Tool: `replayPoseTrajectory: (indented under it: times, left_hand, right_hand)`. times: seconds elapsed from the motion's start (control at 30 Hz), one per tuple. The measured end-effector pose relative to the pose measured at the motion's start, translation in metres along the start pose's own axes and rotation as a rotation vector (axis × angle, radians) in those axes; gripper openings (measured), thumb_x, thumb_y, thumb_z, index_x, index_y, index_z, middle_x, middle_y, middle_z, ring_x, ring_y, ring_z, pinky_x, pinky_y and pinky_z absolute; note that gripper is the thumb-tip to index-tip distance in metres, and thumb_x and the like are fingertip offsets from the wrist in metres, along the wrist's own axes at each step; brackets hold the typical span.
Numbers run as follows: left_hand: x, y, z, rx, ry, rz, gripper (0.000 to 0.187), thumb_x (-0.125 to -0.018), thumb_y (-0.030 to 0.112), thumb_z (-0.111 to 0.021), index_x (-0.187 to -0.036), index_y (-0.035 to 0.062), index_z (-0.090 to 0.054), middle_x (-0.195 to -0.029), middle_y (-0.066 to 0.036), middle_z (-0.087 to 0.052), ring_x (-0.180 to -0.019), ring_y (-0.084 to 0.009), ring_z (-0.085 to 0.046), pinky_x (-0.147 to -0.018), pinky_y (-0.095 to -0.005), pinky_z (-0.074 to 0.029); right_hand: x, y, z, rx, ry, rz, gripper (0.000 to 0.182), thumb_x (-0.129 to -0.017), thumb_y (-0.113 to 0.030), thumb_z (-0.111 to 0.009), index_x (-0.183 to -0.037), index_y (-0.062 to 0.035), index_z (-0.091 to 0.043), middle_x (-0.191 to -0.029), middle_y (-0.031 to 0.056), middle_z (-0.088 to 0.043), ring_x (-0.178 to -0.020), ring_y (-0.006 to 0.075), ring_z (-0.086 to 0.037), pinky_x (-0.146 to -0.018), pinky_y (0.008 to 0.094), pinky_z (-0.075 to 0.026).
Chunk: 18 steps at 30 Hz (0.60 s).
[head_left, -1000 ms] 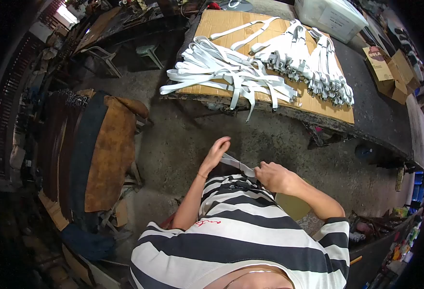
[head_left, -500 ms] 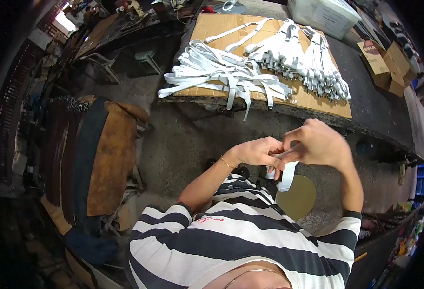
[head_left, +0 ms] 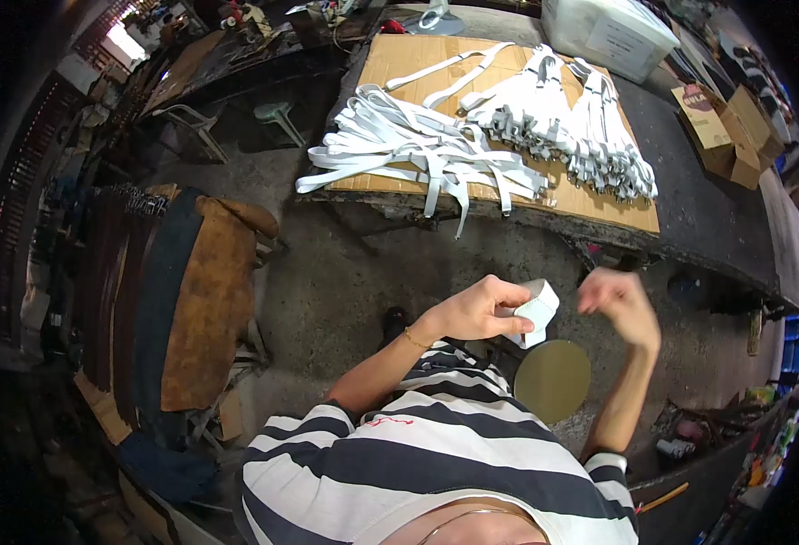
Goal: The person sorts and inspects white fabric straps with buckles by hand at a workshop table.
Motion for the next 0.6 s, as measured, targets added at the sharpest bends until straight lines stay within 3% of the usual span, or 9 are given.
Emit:
replayPoseTrajectory:
  times: [0.07,0.1,0.17,0.23,0.27,0.37,0.5,0.57,0.6]
  left_hand:
    - [0.002,0.003,-0.001,-0.037,0.004,0.028,0.015,-0.083,0.009,-0.066,-0.085,-0.005,-0.062,-0.069,-0.004,-0.06,-0.065,-0.0051,-0.05,-0.056,-0.0231,-0.042]
    - [0.002,0.005,-0.001,-0.071,-0.004,0.053,0.014,-0.083,0.009,-0.065,-0.085,-0.005,-0.062,-0.07,-0.005,-0.06,-0.064,-0.0053,-0.051,-0.055,-0.0233,-0.042]
    - [0.001,0.005,-0.003,0.014,-0.039,0.124,0.013,-0.086,0.008,-0.062,-0.09,-0.0049,-0.061,-0.077,-0.006,-0.064,-0.066,-0.0073,-0.058,-0.055,-0.0224,-0.044]
    - [0.004,-0.002,0.002,0.149,0.073,0.193,0.014,-0.088,0.006,-0.058,-0.096,-0.0048,-0.059,-0.085,-0.008,-0.065,-0.071,-0.0114,-0.064,-0.052,-0.0215,-0.047]
    - [0.004,-0.005,0.006,0.127,0.091,0.167,0.015,-0.089,0.006,-0.056,-0.1,-0.0048,-0.058,-0.088,-0.008,-0.064,-0.074,-0.0133,-0.066,-0.05,-0.0204,-0.048]
    - [0.003,0.0,0.021,0.143,0.156,0.186,0.014,-0.089,0.006,-0.056,-0.098,-0.0047,-0.059,-0.087,-0.008,-0.064,-0.074,-0.0136,-0.066,-0.049,-0.0201,-0.047]
    - [0.0,-0.003,0.038,0.107,0.173,0.162,0.014,-0.089,0.008,-0.058,-0.095,-0.0042,-0.059,-0.084,-0.007,-0.065,-0.073,-0.0141,-0.066,-0.05,-0.0213,-0.048]
    - [-0.003,-0.008,0.053,0.059,0.164,0.106,0.014,-0.089,0.009,-0.058,-0.094,-0.004,-0.06,-0.083,-0.006,-0.065,-0.071,-0.0118,-0.064,-0.051,-0.0214,-0.047]
    - [-0.004,-0.011,0.063,0.012,0.161,0.053,0.013,-0.089,0.009,-0.058,-0.092,-0.0037,-0.061,-0.081,-0.006,-0.065,-0.068,-0.0095,-0.061,-0.052,-0.0215,-0.046]
  right_hand:
    - [-0.004,0.025,-0.035,-0.058,-0.289,-0.017,0.03,-0.09,-0.026,-0.053,-0.078,-0.0003,-0.064,-0.079,0.0058,-0.065,-0.072,0.0117,-0.057,-0.068,0.0262,-0.046]
    - [-0.006,0.042,-0.047,0.038,-0.311,-0.018,0.048,-0.092,-0.044,-0.05,-0.076,-0.0005,-0.062,-0.074,0.0049,-0.062,-0.069,0.0113,-0.055,-0.064,0.0262,-0.043]
    - [-0.011,0.046,-0.055,0.021,-0.285,-0.074,0.059,-0.089,-0.056,-0.046,-0.075,0.0,-0.059,-0.069,0.0018,-0.057,-0.066,0.0114,-0.05,-0.06,0.0265,-0.04]
    - [-0.023,0.04,-0.059,-0.165,-0.166,0.082,0.06,-0.09,-0.056,-0.045,-0.076,0.0009,-0.056,-0.068,-0.0011,-0.052,-0.065,0.0118,-0.046,-0.058,0.0269,-0.037]
    - [-0.032,0.036,-0.06,-0.258,-0.116,0.103,0.058,-0.09,-0.054,-0.046,-0.087,0.0018,-0.06,-0.074,-0.0009,-0.054,-0.07,0.0113,-0.048,-0.062,0.0266,-0.04]
    - [-0.049,-0.005,-0.076,-0.272,0.042,0.122,0.056,-0.09,-0.051,-0.05,-0.102,0.0024,-0.061,-0.085,0.0028,-0.059,-0.081,0.0104,-0.052,-0.071,0.0268,-0.043]
    - [-0.085,-0.012,-0.085,-0.234,0.026,0.267,0.05,-0.091,-0.043,-0.052,-0.111,0.0024,-0.059,-0.085,0.006,-0.064,-0.077,0.0096,-0.058,-0.066,0.0242,-0.047]
    - [-0.094,-0.033,-0.089,-0.38,-0.121,0.034,0.043,-0.093,-0.036,-0.051,-0.107,0.0029,-0.06,-0.078,0.0061,-0.065,-0.061,0.0098,-0.06,-0.051,0.021,-0.047]
    - [-0.104,-0.029,-0.094,-0.353,0.02,0.172,0.038,-0.095,-0.032,-0.05,-0.106,0.0028,-0.06,-0.07,0.0044,-0.064,-0.045,0.0087,-0.055,-0.038,0.0186,-0.041]
Point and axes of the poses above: each hand's wrist, its own x-axis away from the middle knuckle, its own z-axis out of the back of the hand, y = z × x, the point moved 2 cm from there along -x, towards the middle knuckle
